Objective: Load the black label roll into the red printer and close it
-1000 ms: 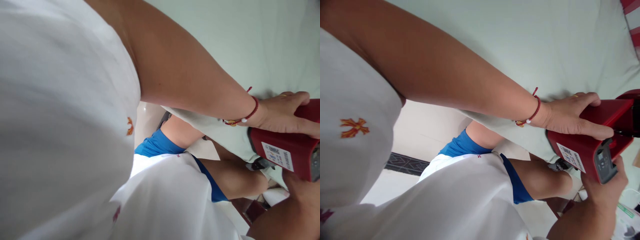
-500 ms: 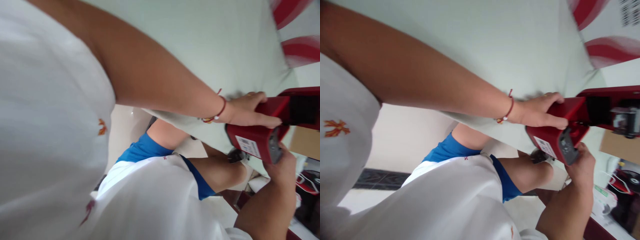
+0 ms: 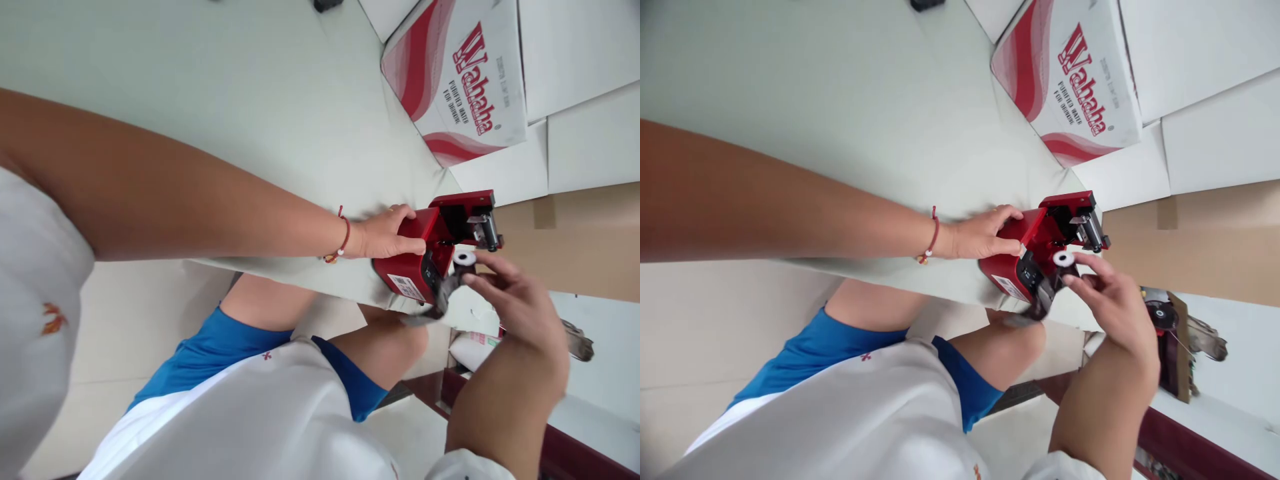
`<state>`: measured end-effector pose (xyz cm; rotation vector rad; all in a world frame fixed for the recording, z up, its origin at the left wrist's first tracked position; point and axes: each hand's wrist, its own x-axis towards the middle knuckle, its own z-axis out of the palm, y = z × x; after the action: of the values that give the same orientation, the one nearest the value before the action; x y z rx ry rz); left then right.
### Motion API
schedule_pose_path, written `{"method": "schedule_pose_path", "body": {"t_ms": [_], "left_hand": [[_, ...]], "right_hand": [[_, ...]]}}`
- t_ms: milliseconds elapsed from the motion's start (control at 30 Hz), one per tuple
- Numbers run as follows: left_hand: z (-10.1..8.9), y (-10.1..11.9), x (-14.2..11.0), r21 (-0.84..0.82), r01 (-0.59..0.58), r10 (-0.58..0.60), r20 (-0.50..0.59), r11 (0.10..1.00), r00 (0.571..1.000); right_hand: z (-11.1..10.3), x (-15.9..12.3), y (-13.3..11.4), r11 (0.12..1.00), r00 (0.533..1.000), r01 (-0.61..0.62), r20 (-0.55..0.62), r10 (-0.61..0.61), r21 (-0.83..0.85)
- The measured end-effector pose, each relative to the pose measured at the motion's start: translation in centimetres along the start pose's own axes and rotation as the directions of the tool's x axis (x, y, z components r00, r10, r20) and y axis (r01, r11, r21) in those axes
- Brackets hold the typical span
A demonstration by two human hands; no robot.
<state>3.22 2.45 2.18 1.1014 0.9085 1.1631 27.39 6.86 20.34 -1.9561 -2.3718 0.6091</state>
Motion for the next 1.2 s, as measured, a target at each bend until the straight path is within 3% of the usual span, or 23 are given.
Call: {"method": "schedule_pose_path", "body": {"t_ms": [133,300,433,533,733,833,1067,1133,1200], "left_hand": [[0.2,-0.2,0.3,-0.033,-0.039,0.039,-0.009,0.999,0.999],[0.2,-0.3,0.5,0.040,-0.053,0.055,-0.037,0.998,0.998],[0.1,-0.5,0.6,0.056,-0.068,0.070,-0.030,0.996,0.997],[0.1,-0.4,0.6,0.054,-0.061,0.063,-0.031,0.997,0.998],[-0.2,0.0,0.3,0.082,-0.030,0.031,-0.015,0.996,0.999],[-0.2,0.0,0.2,0.095,-0.028,0.030,-0.019,0.995,0.999],[-0.3,-0.2,0.3,0.084,-0.041,0.042,-0.005,0.996,0.999],[-0.3,-0.3,0.3,0.092,-0.052,0.052,-0.006,0.994,0.999],[-0.3,-0.4,0.2,0.081,-0.065,0.066,-0.001,0.995,0.998]], "right_hand": [[1.8,4.0,-3.2,0.980,0.985,0.086,0.165,-0.056,-0.179],[3.0,5.6,-4.5,0.944,0.943,0.213,0.306,-0.131,-0.250],[3.2,5.7,-4.2,0.938,0.938,0.232,0.313,-0.146,-0.259],[3.2,5.4,-3.7,0.961,0.950,0.180,0.289,-0.115,-0.209],[3.5,4.2,-2.5,0.998,0.985,0.027,0.167,-0.037,0.060],[4.2,4.4,-2.0,0.990,0.982,0.037,0.177,-0.061,0.134],[5.0,5.9,-3.0,0.996,0.926,0.085,0.370,-0.077,-0.007],[4.6,5.0,-3.7,0.985,0.927,0.151,0.357,-0.113,-0.081],[4.1,3.3,-4.3,0.968,0.957,0.206,0.235,-0.170,-0.141]]}}
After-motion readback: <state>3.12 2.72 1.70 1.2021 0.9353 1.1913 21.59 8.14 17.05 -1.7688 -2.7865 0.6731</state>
